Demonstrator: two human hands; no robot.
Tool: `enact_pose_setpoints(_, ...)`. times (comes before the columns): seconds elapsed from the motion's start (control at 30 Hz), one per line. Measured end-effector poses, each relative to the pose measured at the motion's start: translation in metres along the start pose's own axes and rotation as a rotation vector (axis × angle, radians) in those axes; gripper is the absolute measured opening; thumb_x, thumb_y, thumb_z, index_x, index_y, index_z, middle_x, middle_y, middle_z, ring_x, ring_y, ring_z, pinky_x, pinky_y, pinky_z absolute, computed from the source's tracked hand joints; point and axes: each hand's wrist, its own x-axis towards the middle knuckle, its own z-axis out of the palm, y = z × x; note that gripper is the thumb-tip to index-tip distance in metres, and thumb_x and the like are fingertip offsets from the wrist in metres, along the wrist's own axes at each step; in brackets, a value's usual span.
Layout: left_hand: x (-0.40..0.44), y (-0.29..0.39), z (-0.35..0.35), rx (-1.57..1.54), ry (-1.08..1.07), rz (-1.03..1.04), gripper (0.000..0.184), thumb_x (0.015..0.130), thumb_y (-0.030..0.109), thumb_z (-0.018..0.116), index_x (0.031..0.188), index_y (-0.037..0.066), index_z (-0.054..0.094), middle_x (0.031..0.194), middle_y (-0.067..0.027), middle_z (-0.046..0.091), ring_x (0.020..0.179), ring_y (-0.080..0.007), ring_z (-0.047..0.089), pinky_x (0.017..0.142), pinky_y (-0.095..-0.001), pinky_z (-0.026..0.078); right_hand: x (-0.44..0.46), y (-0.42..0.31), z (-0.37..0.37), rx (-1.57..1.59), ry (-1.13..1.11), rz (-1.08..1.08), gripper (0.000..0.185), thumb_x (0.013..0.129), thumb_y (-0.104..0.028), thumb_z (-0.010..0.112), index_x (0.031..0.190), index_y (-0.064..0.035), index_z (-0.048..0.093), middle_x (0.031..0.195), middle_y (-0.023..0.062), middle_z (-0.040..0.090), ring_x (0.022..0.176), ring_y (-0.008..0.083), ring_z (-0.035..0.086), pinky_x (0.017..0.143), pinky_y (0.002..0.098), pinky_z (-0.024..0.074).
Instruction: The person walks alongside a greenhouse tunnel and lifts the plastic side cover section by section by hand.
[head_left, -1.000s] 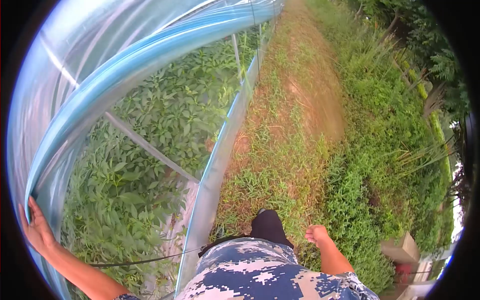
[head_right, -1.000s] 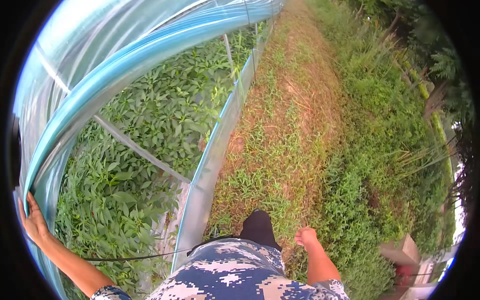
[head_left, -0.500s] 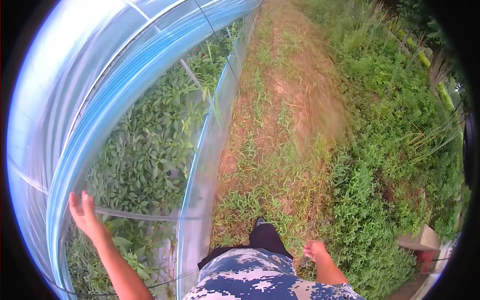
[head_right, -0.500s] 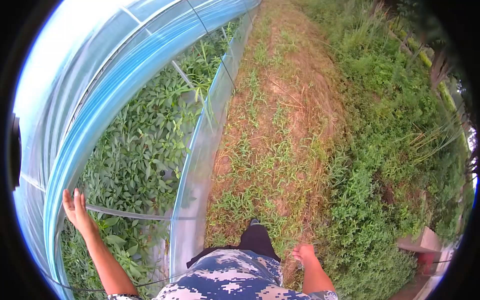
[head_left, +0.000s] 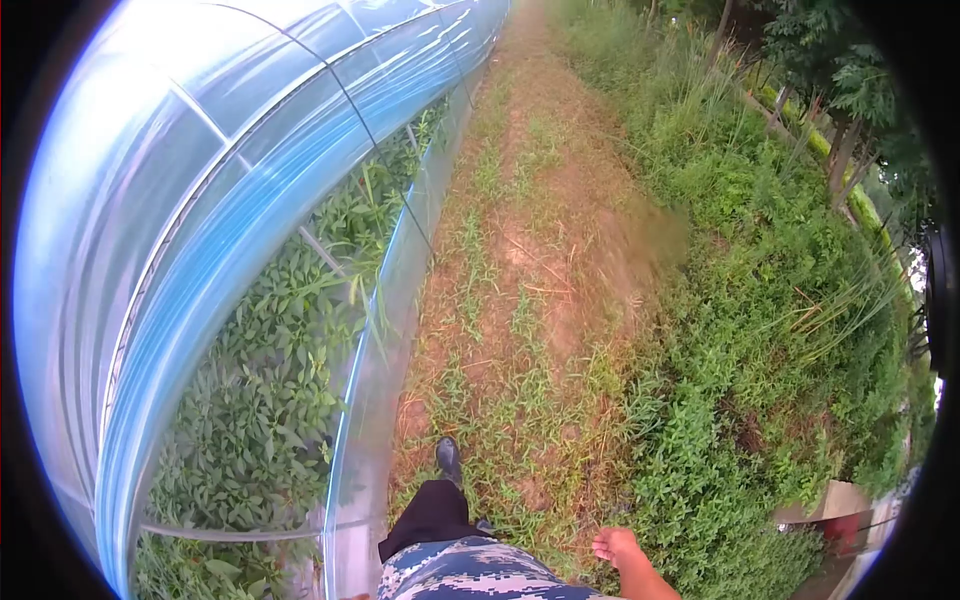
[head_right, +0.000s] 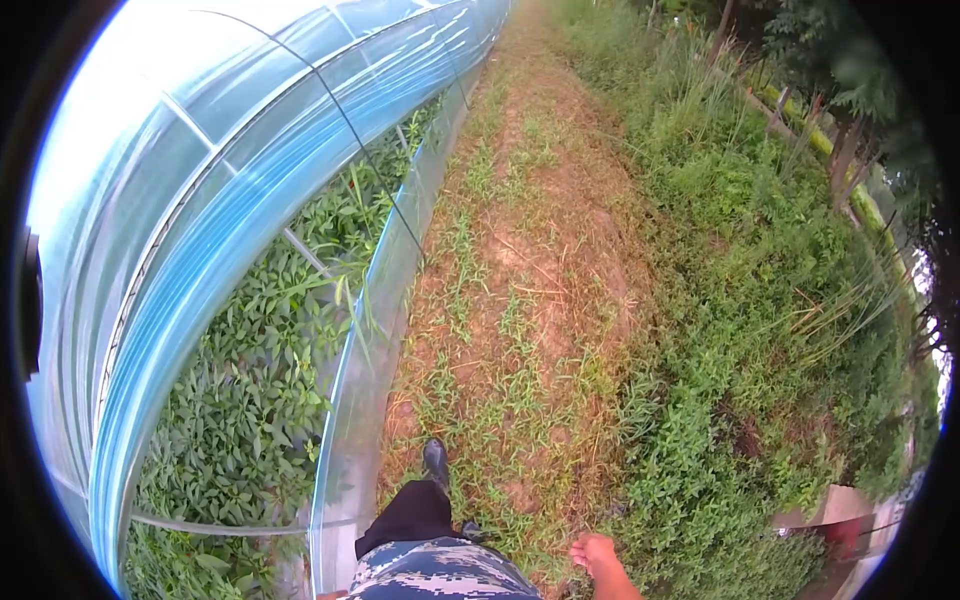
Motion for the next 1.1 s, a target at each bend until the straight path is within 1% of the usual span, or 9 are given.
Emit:
enact_pose_setpoints(0.07,0.012,0.031,0.026,-0.067,-0.022,-0.095,0.032,0.085,0.021,0.067,0.105,-0.003,0.061,0.083,-0.0137,0.064,0.064,-0.0243,0.064,0.052,-0.0347,0.055,0.005,-0.036,0.013,-0.041,0.015,0.003,0.021,0.093,-0.019,0.054,0.107,-0.0036,0.059,0.090,0.0117,0.065,0.072,0.0249,0.064,0.062,0.0385,0.0536)
enact_pose_setpoints(0.13,0.025,0.082,0.050,-0.126,-0.059,-0.096,0.033,0.085,0.021,0.066,0.107,-0.003,0.060,0.087,-0.0135,0.063,0.066,-0.0246,0.064,0.053,-0.0349,0.055,0.009,-0.087,0.028,-0.081,-0.006,-0.079,0.022,0.089,-0.015,0.058,0.106,-0.0007,0.060,0.085,0.0140,0.067,0.065,0.0233,0.066,0.052,0.0359,0.0531)
enact_pose_setpoints(0.23,0.044,0.180,0.083,-0.209,-0.139,-0.006,0.034,0.086,0.022,0.065,0.109,-0.002,0.057,0.092,-0.0133,0.063,0.070,-0.0250,0.065,0.055,-0.0352,0.056,0.006,-0.178,0.054,-0.021,0.052,-0.180,0.022,0.089,-0.015,0.058,0.106,-0.0007,0.061,0.086,0.0139,0.067,0.066,0.0230,0.067,0.054,0.0349,0.0534)
enact_pose_setpoints(0.33,0.043,0.288,0.109,-0.288,-0.266,0.243,0.036,0.087,0.023,0.064,0.112,-0.001,0.054,0.097,-0.0130,0.062,0.074,-0.0255,0.065,0.056,-0.0356,0.056,-0.010,-0.264,0.079,-0.048,0.045,-0.227,0.024,0.091,-0.016,0.057,0.109,-0.0003,0.058,0.091,0.0144,0.066,0.070,0.0247,0.066,0.058,0.0373,0.0541)
enact_pose_setpoints(0.4,-0.008,0.378,0.121,-0.327,-0.339,0.463,0.034,0.088,0.022,0.063,0.113,0.000,0.054,0.099,-0.0124,0.061,0.075,-0.0244,0.064,0.059,-0.0345,0.056,-0.020,-0.311,0.101,-0.052,0.036,-0.334,0.023,0.091,-0.017,0.057,0.108,-0.0004,0.057,0.092,0.0145,0.066,0.070,0.0244,0.066,0.058,0.0364,0.0538)
enact_pose_setpoints(0.6,-0.111,0.567,0.140,-0.257,-0.341,0.877,0.032,0.090,0.016,0.061,0.116,0.000,0.054,0.098,-0.0098,0.062,0.071,-0.0181,0.061,0.059,-0.0302,0.054,-0.005,-0.354,0.142,-0.064,0.039,-0.277,0.024,0.091,-0.018,0.057,0.107,-0.0003,0.060,0.089,0.0128,0.067,0.070,0.0229,0.067,0.058,0.0346,0.0542)
enact_pose_setpoints(0.73,-0.135,0.616,0.177,-0.231,-0.292,0.854,0.033,0.088,0.016,0.063,0.114,-0.003,0.055,0.092,-0.0093,0.063,0.070,-0.0174,0.062,0.060,-0.0290,0.053,0.026,-0.362,0.160,-0.111,0.030,-0.068,0.019,0.090,-0.015,0.056,0.103,-0.0021,0.062,0.086,0.0131,0.067,0.068,0.0241,0.067,0.054,0.0360,0.0533)
enact_pose_setpoints(0.8,-0.141,0.632,0.204,-0.195,-0.378,0.798,0.035,0.088,0.016,0.063,0.115,-0.004,0.055,0.092,-0.0093,0.063,0.070,-0.0169,0.062,0.059,-0.0286,0.052,0.050,-0.371,0.170,-0.086,0.051,-0.021,0.019,0.090,-0.015,0.056,0.103,-0.0020,0.062,0.085,0.0130,0.067,0.068,0.0236,0.067,0.054,0.0364,0.0531)
enact_pose_setpoints(1.1,-0.234,0.791,0.316,-0.092,-0.341,0.793,0.038,0.091,0.024,0.062,0.117,-0.004,0.054,0.097,-0.0114,0.064,0.070,-0.0164,0.062,0.062,-0.0280,0.052,0.148,-0.553,0.234,0.012,-0.018,0.082,0.020,0.093,-0.018,0.055,0.105,-0.0018,0.057,0.083,0.0108,0.064,0.065,0.0222,0.064,0.053,0.0349,0.0519)
